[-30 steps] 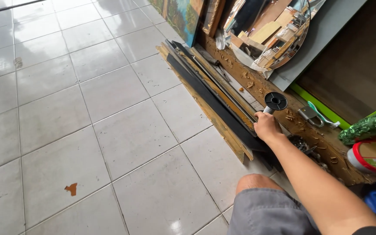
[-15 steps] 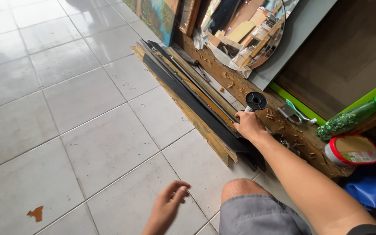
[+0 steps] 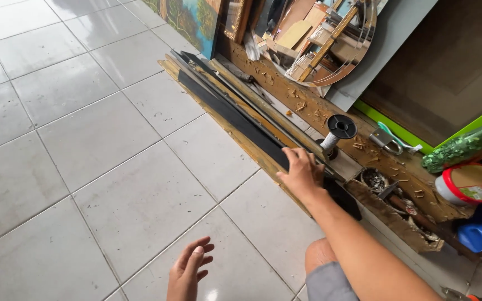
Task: Assembling a picture frame by aligning wooden pieces and applying glue to the joints.
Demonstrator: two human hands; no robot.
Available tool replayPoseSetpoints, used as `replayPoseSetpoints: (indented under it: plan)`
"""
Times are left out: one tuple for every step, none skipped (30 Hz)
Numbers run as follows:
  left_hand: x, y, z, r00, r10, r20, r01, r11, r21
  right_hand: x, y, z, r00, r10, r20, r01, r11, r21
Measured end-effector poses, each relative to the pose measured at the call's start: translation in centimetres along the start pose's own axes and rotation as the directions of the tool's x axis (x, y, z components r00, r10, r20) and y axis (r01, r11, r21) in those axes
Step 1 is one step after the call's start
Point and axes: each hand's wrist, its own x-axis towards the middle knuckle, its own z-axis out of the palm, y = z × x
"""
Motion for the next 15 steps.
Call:
replayPoseSetpoints:
  plan:
    - [0.4,-0.5,-0.3,1.0,0.022,-0.007,-0.022,0.999,0.043,0.0,0.2,0.3,0.999,0.041,-0.006,-0.041,0.999,-0.001]
    - [0.2,0.1,-0.2,1.0,0.027,-0.007,-0.026,0.999,0.042,0.1,0.8,1.4,0.999,0.039,-0.01,-0.039,0.999,-0.001]
    - [0.0,0.7,-0.1,1.0,0.008,-0.008,-0.007,0.998,0.056,0.2,1.5,2.5,0.995,0.011,-0.101,-0.008,0.999,0.035]
    - [-0.4,1.1,0.1,1.0,-0.013,-0.01,0.014,0.997,0.074,0.1,2.3,3.7,0.982,-0.011,-0.189,0.024,0.997,0.069]
    - [-0.3,1.4,0.1,1.0,-0.012,-0.01,0.012,0.997,0.075,0.0,1.5,3.5,0.982,-0.01,-0.19,0.023,0.997,0.07]
    - [-0.2,1.5,0.3,1.0,-0.013,0.003,0.013,0.998,0.067,-0.2,1.1,3.2,0.971,-0.074,-0.229,0.103,0.987,0.119]
    - [-0.2,1.7,0.5,1.0,-0.015,0.016,0.014,0.998,0.06,-0.5,0.7,2.9,0.953,-0.134,-0.272,0.184,0.969,0.165]
    - [0.1,1.6,0.5,1.0,-0.016,0.021,0.014,0.998,0.06,-0.7,0.1,2.8,0.953,-0.132,-0.273,0.181,0.97,0.162]
    - [0.3,1.5,0.6,0.999,-0.025,0.024,0.023,0.997,0.074,-1.0,-0.4,2.6,0.967,-0.126,-0.219,0.172,0.963,0.206]
    - [0.4,1.2,0.8,0.999,-0.037,0.027,0.035,0.996,0.085,-1.4,-0.8,2.5,0.979,-0.122,-0.163,0.16,0.956,0.246]
    - [0.5,0.6,1.0,0.999,-0.04,0.033,0.038,0.996,0.084,-1.2,-0.2,2.6,0.98,-0.12,-0.162,0.157,0.958,0.241]
    - [0.8,0.2,1.1,0.998,-0.043,0.047,0.038,0.995,0.092,-0.8,0.2,2.7,0.969,-0.148,-0.196,0.187,0.962,0.198]
    - [1.1,-0.2,1.2,0.997,-0.045,0.06,0.039,0.994,0.1,-0.5,0.6,2.9,0.957,-0.178,-0.228,0.216,0.964,0.154]
    - [0.9,-0.2,1.3,0.997,-0.047,0.062,0.04,0.994,0.101,0.0,1.3,3.6,0.958,-0.176,-0.228,0.213,0.965,0.154]
    - [0.8,-0.2,1.3,0.997,-0.045,0.066,0.037,0.994,0.106,0.5,2.1,4.2,0.936,-0.211,-0.28,0.259,0.954,0.148]
